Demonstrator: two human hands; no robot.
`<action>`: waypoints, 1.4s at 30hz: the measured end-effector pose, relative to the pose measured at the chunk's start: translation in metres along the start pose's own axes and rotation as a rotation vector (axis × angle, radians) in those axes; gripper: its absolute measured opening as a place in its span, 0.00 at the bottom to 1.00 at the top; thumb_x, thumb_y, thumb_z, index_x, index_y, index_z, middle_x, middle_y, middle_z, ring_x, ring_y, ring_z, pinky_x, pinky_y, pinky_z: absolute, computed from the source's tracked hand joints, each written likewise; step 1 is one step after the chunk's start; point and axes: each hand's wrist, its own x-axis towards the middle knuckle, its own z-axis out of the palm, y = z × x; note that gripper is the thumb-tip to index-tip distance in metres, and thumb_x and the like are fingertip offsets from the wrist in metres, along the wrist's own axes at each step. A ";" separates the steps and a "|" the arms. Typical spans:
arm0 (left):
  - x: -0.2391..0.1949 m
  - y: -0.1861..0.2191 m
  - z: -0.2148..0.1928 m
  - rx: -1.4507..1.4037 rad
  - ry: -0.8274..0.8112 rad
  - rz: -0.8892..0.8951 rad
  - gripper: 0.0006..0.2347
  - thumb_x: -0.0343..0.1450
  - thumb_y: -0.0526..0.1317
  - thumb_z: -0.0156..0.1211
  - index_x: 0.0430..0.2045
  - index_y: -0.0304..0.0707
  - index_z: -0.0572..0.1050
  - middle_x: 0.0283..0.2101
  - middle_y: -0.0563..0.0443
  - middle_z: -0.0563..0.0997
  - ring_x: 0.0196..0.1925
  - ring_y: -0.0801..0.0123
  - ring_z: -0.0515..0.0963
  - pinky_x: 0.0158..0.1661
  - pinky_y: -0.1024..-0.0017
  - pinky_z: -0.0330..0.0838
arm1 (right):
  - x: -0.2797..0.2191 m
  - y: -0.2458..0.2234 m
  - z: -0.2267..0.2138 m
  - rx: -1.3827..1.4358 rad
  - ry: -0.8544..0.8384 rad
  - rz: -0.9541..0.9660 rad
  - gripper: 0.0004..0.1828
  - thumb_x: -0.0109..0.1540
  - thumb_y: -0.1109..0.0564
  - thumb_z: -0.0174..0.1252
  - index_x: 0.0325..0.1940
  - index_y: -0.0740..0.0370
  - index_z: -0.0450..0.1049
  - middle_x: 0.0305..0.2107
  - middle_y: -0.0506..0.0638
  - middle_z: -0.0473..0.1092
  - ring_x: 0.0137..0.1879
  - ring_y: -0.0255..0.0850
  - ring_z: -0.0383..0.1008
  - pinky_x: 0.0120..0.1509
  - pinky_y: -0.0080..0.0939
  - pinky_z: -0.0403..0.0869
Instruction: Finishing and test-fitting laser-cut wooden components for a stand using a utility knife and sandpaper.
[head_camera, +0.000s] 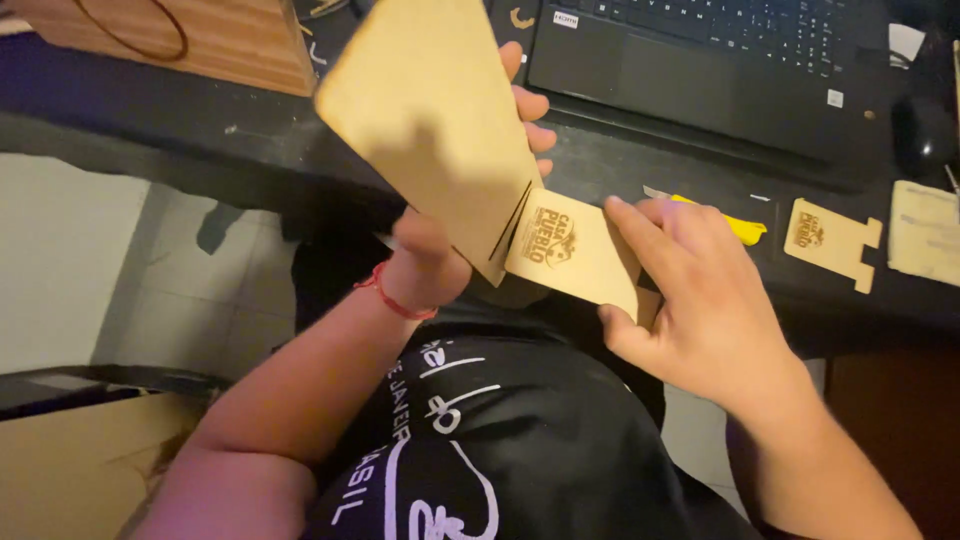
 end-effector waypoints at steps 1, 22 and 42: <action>-0.002 0.000 0.003 0.073 0.017 -0.022 0.52 0.59 0.72 0.60 0.72 0.36 0.52 0.61 0.52 0.71 0.57 0.74 0.76 0.60 0.71 0.73 | 0.000 -0.001 0.000 -0.005 -0.012 0.036 0.42 0.49 0.52 0.60 0.67 0.66 0.61 0.50 0.60 0.66 0.56 0.59 0.66 0.58 0.57 0.65; -0.020 -0.006 0.012 0.388 -0.032 0.112 0.47 0.63 0.78 0.45 0.70 0.43 0.55 0.65 0.53 0.68 0.63 0.69 0.72 0.66 0.66 0.68 | 0.006 -0.017 -0.013 -0.161 -0.078 0.037 0.42 0.49 0.46 0.61 0.65 0.66 0.67 0.46 0.60 0.68 0.44 0.58 0.66 0.49 0.55 0.67; -0.015 -0.006 0.018 0.579 -0.082 0.083 0.40 0.69 0.79 0.28 0.62 0.48 0.63 0.70 0.59 0.63 0.60 0.70 0.73 0.61 0.63 0.72 | 0.032 -0.024 -0.040 -0.140 -0.425 0.087 0.42 0.55 0.35 0.62 0.67 0.58 0.63 0.43 0.54 0.65 0.43 0.55 0.64 0.49 0.53 0.66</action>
